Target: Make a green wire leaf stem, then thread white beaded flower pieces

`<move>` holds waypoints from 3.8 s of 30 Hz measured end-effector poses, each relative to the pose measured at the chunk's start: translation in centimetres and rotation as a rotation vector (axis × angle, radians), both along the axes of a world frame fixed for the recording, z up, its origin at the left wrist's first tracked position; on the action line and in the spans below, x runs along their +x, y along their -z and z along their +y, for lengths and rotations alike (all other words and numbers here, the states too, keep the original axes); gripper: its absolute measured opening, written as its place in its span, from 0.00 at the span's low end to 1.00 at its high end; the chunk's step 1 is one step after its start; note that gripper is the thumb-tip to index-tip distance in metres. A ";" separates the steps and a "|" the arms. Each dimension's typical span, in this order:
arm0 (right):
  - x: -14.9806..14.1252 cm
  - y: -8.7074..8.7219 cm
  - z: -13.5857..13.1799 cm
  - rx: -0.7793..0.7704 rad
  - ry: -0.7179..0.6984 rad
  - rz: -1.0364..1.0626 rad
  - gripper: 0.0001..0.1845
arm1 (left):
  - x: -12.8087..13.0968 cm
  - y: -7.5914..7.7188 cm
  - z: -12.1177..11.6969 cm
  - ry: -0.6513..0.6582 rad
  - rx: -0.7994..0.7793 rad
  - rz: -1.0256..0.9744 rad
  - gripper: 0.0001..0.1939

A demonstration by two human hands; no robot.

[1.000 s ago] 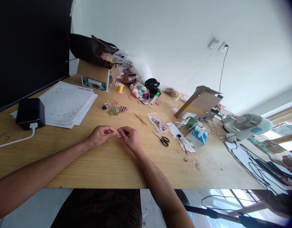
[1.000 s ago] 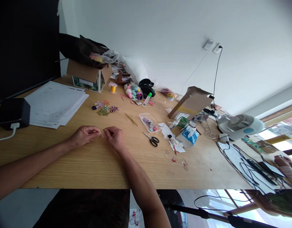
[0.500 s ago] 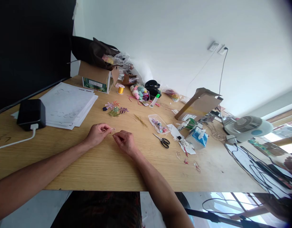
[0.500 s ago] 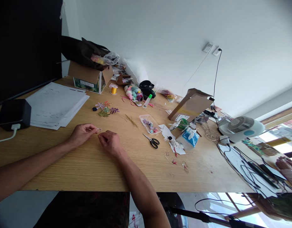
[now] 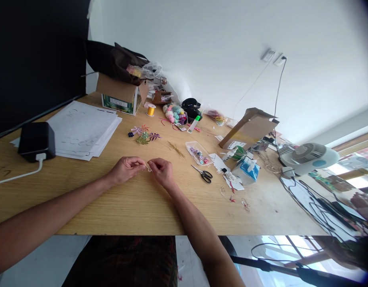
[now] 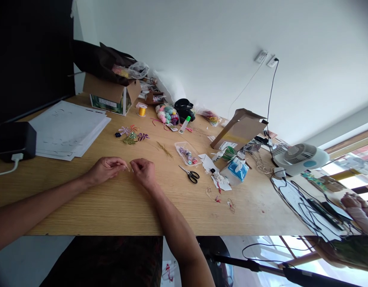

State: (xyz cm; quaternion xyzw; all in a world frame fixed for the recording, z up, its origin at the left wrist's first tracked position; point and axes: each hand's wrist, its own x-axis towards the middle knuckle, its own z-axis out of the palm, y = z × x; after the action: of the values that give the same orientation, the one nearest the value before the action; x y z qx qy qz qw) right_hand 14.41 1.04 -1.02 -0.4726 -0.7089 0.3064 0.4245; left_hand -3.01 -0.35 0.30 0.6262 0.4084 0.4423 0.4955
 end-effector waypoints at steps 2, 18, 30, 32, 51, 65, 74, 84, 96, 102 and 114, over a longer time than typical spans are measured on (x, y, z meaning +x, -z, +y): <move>-0.1 0.2 -0.1 -0.012 -0.022 -0.010 0.10 | -0.1 -0.1 0.1 -0.059 -0.081 -0.108 0.12; -0.4 -0.2 -0.8 0.306 -0.110 -0.189 0.12 | -0.4 0.8 0.9 -0.251 0.117 0.194 0.13; 0.0 0.3 0.1 -0.015 -0.037 -0.010 0.11 | -0.1 0.0 0.3 -0.073 -0.072 -0.049 0.11; -0.2 0.3 -0.2 -0.020 -0.071 -0.025 0.11 | -0.2 -0.2 0.4 -0.132 -0.117 -0.142 0.12; -0.2 -0.4 -0.5 0.187 -0.049 -0.063 0.12 | -0.3 1.3 0.8 -0.106 0.338 0.326 0.11; -0.6 0.3 -0.6 -0.134 -0.089 0.052 0.15 | -0.3 -0.3 0.4 -0.188 -0.109 -0.185 0.15; -0.6 -0.3 -0.9 0.170 -0.163 -0.133 0.13 | -0.4 0.4 0.8 -0.292 0.143 0.158 0.12; -0.1 -0.2 0.0 -0.011 0.000 0.028 0.13 | -0.2 0.6 0.5 -0.079 0.270 0.280 0.10; -0.4 0.2 -0.4 -0.124 -0.100 0.031 0.17 | -0.2 -0.2 0.6 -0.194 -0.145 -0.216 0.13; -0.7 -0.2 -0.9 0.111 -0.160 -0.158 0.12 | -0.3 0.0 0.7 -0.267 -0.118 -0.106 0.14; 0.0 -0.6 -0.3 0.190 -0.063 -0.157 0.11 | 0.0 0.4 0.3 -0.052 0.301 0.287 0.08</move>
State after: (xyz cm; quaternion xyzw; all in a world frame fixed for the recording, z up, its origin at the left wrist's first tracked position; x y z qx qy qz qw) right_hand 14.44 0.76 -0.41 -0.4304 -0.7803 0.2127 0.4007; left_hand -3.04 -0.02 -0.11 0.7390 0.4202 0.4170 0.3215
